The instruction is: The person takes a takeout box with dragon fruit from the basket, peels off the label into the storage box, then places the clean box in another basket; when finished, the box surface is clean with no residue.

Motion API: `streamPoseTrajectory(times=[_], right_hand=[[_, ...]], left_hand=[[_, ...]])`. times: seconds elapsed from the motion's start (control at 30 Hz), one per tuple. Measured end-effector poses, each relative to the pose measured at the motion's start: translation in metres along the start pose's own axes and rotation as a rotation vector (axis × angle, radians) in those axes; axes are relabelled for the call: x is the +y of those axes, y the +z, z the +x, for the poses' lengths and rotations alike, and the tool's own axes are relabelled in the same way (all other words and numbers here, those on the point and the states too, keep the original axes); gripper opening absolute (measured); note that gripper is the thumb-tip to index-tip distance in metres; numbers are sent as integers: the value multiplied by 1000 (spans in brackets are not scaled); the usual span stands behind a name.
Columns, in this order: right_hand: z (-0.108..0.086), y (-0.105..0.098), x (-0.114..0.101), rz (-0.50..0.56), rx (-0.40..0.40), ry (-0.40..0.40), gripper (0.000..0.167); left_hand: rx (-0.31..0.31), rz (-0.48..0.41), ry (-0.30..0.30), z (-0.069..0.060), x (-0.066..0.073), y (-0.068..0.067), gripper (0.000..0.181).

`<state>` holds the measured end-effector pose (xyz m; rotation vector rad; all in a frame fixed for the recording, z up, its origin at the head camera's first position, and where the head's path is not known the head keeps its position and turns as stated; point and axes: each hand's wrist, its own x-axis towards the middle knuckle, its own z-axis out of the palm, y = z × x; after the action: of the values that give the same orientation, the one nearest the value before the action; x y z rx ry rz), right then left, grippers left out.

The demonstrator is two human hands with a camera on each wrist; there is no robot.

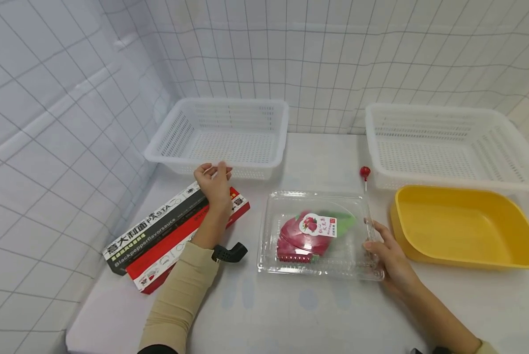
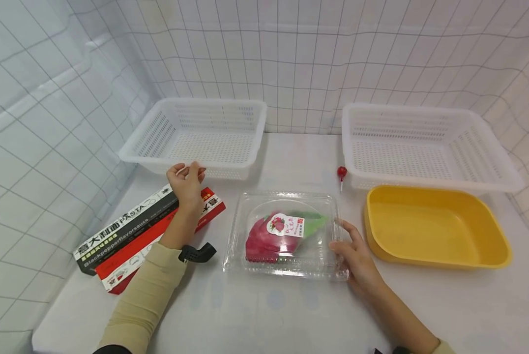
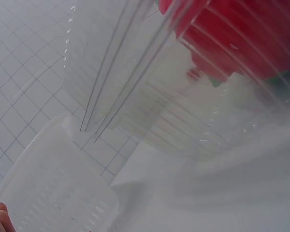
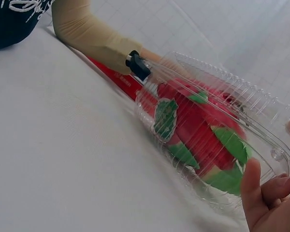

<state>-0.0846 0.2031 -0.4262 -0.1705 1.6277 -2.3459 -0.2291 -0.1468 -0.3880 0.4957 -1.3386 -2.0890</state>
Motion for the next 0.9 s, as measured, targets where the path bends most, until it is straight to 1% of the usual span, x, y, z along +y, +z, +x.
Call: streamPoseTrajectory(times=[0.13,0.23,0.3,0.33,0.37,0.4,0.5,0.53,0.6,0.67,0.73,0.8,0.83,0.9], right_hand=[[0,0,-4,-110,27,51,40],[-2,2,-9,-212,42,108,43],[-4,2,-13,-320,46,152,48],[-5,3,-16,-383,44,178,51],[-7,3,-19,-449,38,199,55],[-8,4,-22,-515,32,216,58],[-10,6,-32,-682,9,226,64],[-11,7,-36,-725,4,220,66],[-13,10,-42,-822,7,179,71],[-14,14,-49,-954,29,125,76],[-15,18,-56,-1082,59,56,78],[-14,22,-62,-1182,99,-18,74],[-12,24,-65,-1218,112,-55,71],[-8,28,-70,-1248,130,-134,60]], left_hand=[[-12,-41,-69,-4,3,0,23],[-36,-75,-124,-14,3,0,18],[-82,-44,-169,-24,1,-1,14],[-123,2,-204,-30,1,-2,12],[-170,57,-241,-36,1,-4,13],[-232,128,-280,-42,1,-6,17],[-474,374,-369,-57,5,-15,41],[-558,441,-382,-61,7,-19,48],[-716,523,-375,-67,11,-27,56],[-849,565,-352,-71,14,-34,60],[-955,578,-320,-73,16,-40,63],[-1033,583,-293,-74,16,-45,67],[-1058,586,-280,-74,17,-47,70],[-1108,582,-265,-74,20,-53,76]])
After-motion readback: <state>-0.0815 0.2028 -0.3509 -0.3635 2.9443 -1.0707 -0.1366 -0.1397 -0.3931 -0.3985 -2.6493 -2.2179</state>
